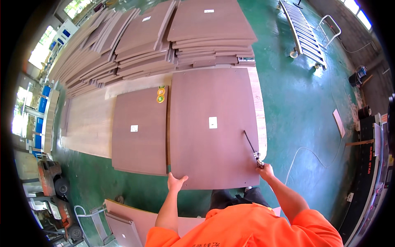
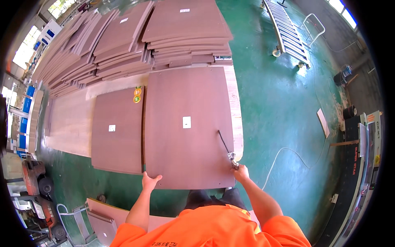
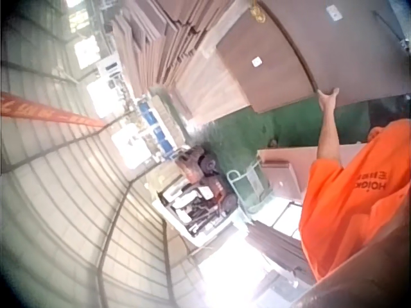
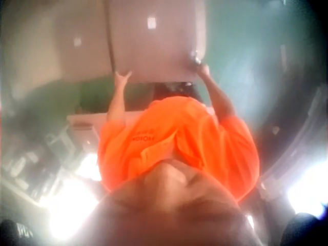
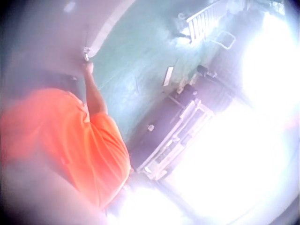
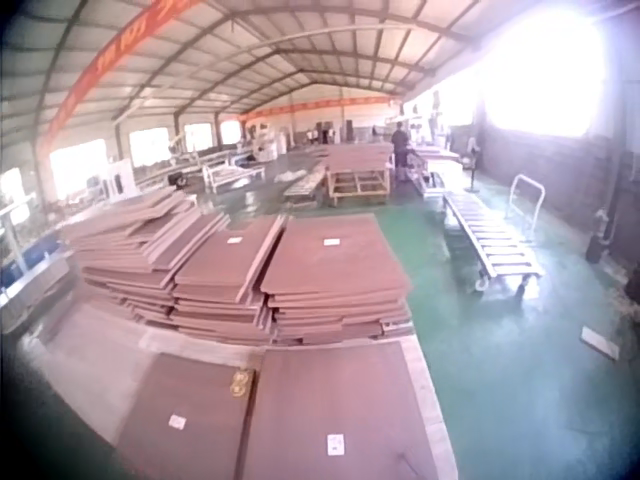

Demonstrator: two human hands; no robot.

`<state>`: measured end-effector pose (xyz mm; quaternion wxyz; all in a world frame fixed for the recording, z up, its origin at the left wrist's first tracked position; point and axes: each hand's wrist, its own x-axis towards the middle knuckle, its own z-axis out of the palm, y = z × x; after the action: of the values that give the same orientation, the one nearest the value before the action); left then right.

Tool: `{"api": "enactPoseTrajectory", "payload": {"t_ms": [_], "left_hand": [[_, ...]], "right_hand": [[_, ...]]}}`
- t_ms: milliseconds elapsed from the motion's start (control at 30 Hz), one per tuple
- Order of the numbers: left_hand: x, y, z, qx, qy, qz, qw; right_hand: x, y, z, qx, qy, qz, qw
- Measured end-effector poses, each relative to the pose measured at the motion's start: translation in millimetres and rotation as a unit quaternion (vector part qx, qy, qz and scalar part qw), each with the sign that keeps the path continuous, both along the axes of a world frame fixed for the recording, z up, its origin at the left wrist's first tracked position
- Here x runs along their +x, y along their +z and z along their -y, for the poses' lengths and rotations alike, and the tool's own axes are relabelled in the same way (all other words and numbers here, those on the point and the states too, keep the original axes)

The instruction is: The person picks up wooden panels from a stack, places them onto a machine for processing, uses an air blow gun to clean dust from the panels, and stacks the finished items onto a cart.

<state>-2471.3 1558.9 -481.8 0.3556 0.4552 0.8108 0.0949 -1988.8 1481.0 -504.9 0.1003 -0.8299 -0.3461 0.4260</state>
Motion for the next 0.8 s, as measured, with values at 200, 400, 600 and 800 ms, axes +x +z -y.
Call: {"api": "enactPoseTrajectory", "payload": {"t_ms": [200, 400, 600, 800], "left_hand": [[36, 16, -2, -0.035, -0.03, -0.099, 0.994], [196, 36, 22, -0.012, -0.202, -0.183, 0.962], [346, -9, 121, -0.035, 0.169, -0.176, 0.969], [385, -29, 136, -0.053, 0.469, 0.107, 0.875]], "right_hand": [[56, -36, 30, 0.054, -0.039, -0.183, 0.981], [152, 3, 42, 0.055, -0.025, -0.213, 0.975], [308, 17, 63, 0.07, -0.096, -0.226, 0.967], [420, 22, 70, 0.035, -0.1, -0.188, 0.976]]}}
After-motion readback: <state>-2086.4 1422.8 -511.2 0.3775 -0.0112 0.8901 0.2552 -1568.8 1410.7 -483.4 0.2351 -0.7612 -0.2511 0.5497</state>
